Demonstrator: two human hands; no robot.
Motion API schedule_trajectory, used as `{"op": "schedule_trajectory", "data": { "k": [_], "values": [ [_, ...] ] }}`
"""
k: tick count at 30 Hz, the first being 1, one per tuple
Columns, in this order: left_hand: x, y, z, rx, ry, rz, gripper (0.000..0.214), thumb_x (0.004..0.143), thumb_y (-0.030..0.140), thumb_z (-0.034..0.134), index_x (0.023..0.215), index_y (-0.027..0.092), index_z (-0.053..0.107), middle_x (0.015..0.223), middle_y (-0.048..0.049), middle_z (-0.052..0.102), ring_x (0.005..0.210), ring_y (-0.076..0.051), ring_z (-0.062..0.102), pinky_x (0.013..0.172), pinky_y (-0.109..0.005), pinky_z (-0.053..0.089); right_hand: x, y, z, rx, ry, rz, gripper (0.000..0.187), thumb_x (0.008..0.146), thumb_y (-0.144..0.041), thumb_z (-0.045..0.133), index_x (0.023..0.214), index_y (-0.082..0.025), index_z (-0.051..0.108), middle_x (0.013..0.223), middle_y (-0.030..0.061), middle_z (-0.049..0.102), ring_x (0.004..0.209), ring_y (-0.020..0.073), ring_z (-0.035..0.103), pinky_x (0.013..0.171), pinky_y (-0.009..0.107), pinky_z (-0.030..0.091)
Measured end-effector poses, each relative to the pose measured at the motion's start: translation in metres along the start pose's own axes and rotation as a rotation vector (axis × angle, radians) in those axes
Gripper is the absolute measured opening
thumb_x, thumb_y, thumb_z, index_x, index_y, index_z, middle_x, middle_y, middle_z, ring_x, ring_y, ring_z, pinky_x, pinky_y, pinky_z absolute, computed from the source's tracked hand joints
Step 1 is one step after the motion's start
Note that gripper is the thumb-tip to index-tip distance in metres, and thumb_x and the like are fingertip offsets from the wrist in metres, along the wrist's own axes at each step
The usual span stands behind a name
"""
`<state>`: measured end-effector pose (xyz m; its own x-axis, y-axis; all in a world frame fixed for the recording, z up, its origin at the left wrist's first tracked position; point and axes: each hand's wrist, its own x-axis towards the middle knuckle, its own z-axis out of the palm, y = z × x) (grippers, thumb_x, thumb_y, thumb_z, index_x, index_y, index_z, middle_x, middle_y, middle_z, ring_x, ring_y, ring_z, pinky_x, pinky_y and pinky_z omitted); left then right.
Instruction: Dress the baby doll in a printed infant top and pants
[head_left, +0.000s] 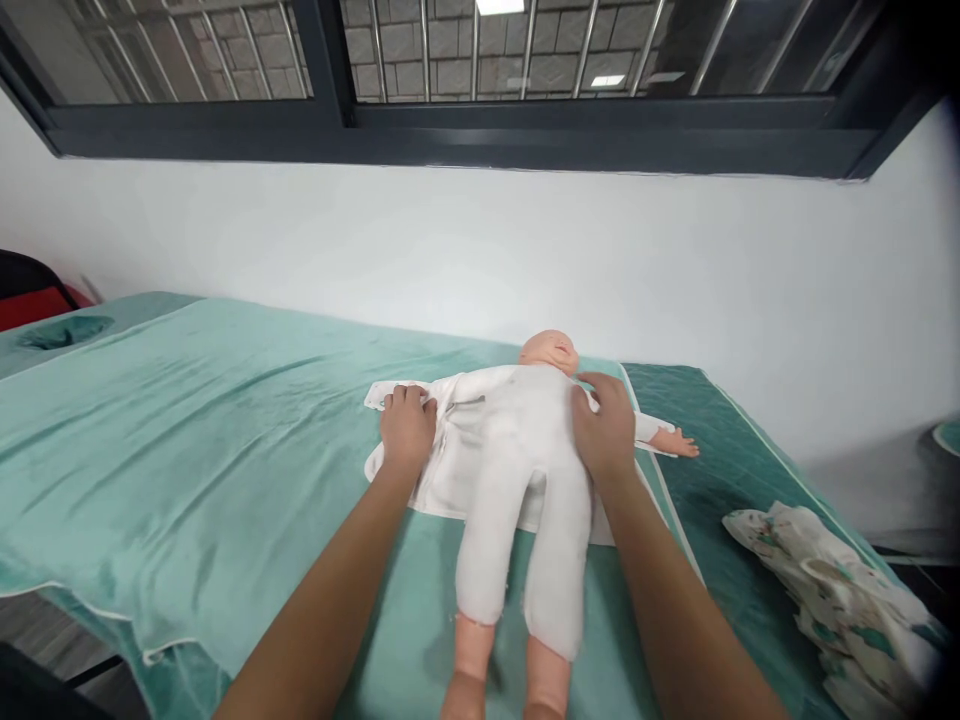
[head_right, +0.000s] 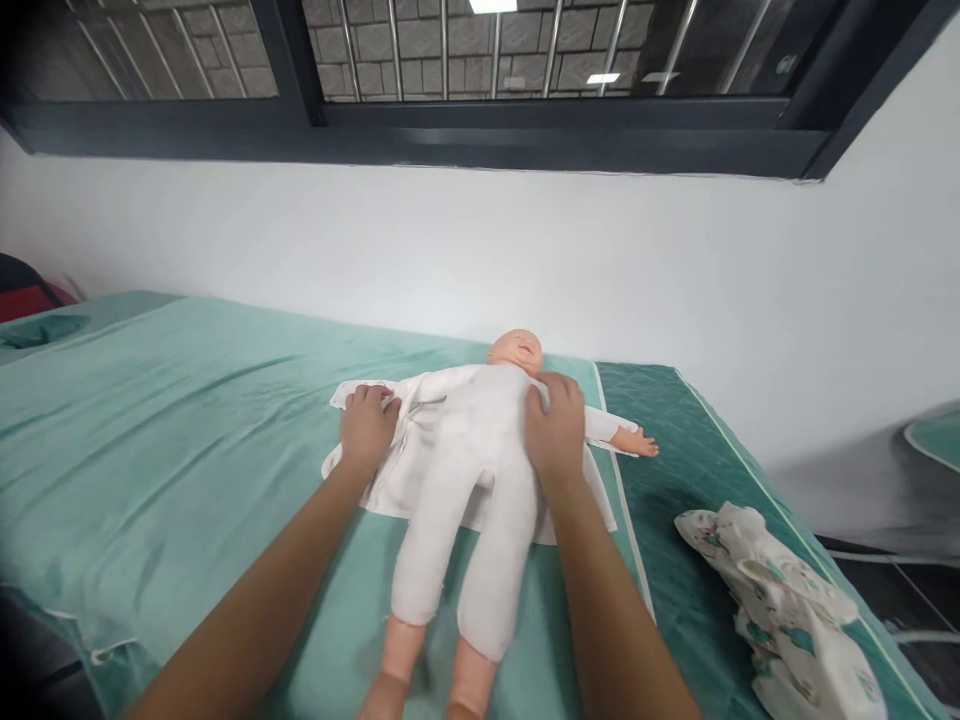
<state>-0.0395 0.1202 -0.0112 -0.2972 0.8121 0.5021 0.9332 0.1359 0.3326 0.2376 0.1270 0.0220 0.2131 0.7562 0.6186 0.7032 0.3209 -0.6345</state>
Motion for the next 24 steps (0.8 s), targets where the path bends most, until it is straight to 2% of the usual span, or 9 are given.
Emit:
{"op": "schedule_trajectory", "data": {
  "k": [1,2,4,6,10,13,17,20,24],
  "values": [
    [0.0,0.0,-0.001,0.013,-0.008,0.003,0.019,0.091,0.029,0.049,0.099,0.021,0.064,0.108,-0.0102,0.062,0.104,-0.03,0.054,0.086,-0.04,0.045,-0.006,0.011,-0.006,-0.025,0.023,0.089,0.035,0.089,-0.032,0.044,0.108,-0.015,0.067,0.114,0.0145,0.063,0.106,0.0253,0.057,0.096,0.039,0.043],
    [0.001,0.0,-0.002,0.022,-0.013,0.007,0.018,0.091,0.026,0.047,0.096,0.021,0.064,0.106,-0.0102,0.062,0.104,-0.03,0.054,0.085,-0.04,0.045,-0.012,0.019,-0.011,-0.057,-0.008,0.173,0.035,0.089,-0.035,0.044,0.105,-0.015,0.068,0.109,0.0149,0.064,0.101,0.0264,0.059,0.093,0.04,0.044],
    [0.001,0.001,-0.004,0.011,-0.013,0.011,0.02,0.092,0.023,0.044,0.09,0.021,0.063,0.101,-0.0102,0.063,0.102,-0.029,0.055,0.084,-0.039,0.045,-0.02,0.027,-0.018,-0.108,-0.153,0.294,0.038,0.09,-0.041,0.041,0.104,-0.017,0.068,0.099,0.0139,0.067,0.094,0.0284,0.061,0.087,0.042,0.045],
    [0.0,0.003,-0.008,-0.062,0.007,0.022,0.02,0.092,0.022,0.042,0.088,0.021,0.062,0.099,-0.0094,0.064,0.101,-0.028,0.056,0.084,-0.038,0.045,-0.023,0.027,-0.022,-0.112,-0.277,0.34,0.043,0.093,-0.046,0.036,0.11,-0.02,0.065,0.096,0.0126,0.07,0.092,0.0297,0.062,0.083,0.042,0.044],
    [-0.008,0.011,-0.015,-0.266,0.016,0.07,0.018,0.093,0.025,0.042,0.094,0.021,0.059,0.102,-0.0076,0.066,0.096,-0.023,0.06,0.082,-0.034,0.046,-0.023,0.021,-0.021,0.018,-0.274,0.354,0.047,0.093,-0.054,0.035,0.115,-0.021,0.062,0.103,0.0122,0.071,0.097,0.0298,0.064,0.085,0.042,0.045],
    [-0.01,0.022,-0.018,-0.46,-0.074,0.042,0.018,0.094,0.029,0.042,0.099,0.022,0.057,0.11,-0.0075,0.068,0.099,-0.022,0.063,0.083,-0.035,0.047,-0.022,0.023,-0.018,0.188,-0.264,0.392,0.05,0.089,-0.059,0.045,0.117,-0.021,0.062,0.106,0.0117,0.072,0.097,0.0284,0.065,0.089,0.043,0.047],
    [0.002,0.048,-0.022,-0.759,-0.16,-0.003,0.012,0.093,0.032,0.045,0.092,0.022,0.053,0.122,-0.0074,0.067,0.109,-0.02,0.062,0.09,-0.034,0.047,-0.021,0.028,-0.013,0.424,-0.276,0.415,0.056,0.083,-0.061,0.056,0.122,-0.02,0.059,0.11,0.0111,0.071,0.097,0.0266,0.066,0.091,0.044,0.05],
    [0.016,0.073,-0.027,-0.84,-0.223,-0.04,0.009,0.091,0.029,0.047,0.089,0.022,0.051,0.116,-0.0065,0.07,0.104,-0.018,0.064,0.091,-0.034,0.046,-0.023,0.031,-0.005,0.556,-0.302,0.361,0.057,0.083,-0.059,0.059,0.126,-0.021,0.056,0.116,0.0104,0.069,0.107,0.0262,0.064,0.098,0.046,0.048],
    [0.026,0.096,-0.039,-0.826,-0.238,0.006,0.006,0.091,0.025,0.045,0.088,0.022,0.05,0.111,-0.0049,0.071,0.098,-0.017,0.064,0.088,-0.032,0.046,-0.027,0.034,0.008,0.684,-0.433,0.236,0.057,0.085,-0.054,0.061,0.131,-0.023,0.053,0.14,0.0096,0.055,0.128,0.0238,0.053,0.111,0.042,0.039]
  ]
}}
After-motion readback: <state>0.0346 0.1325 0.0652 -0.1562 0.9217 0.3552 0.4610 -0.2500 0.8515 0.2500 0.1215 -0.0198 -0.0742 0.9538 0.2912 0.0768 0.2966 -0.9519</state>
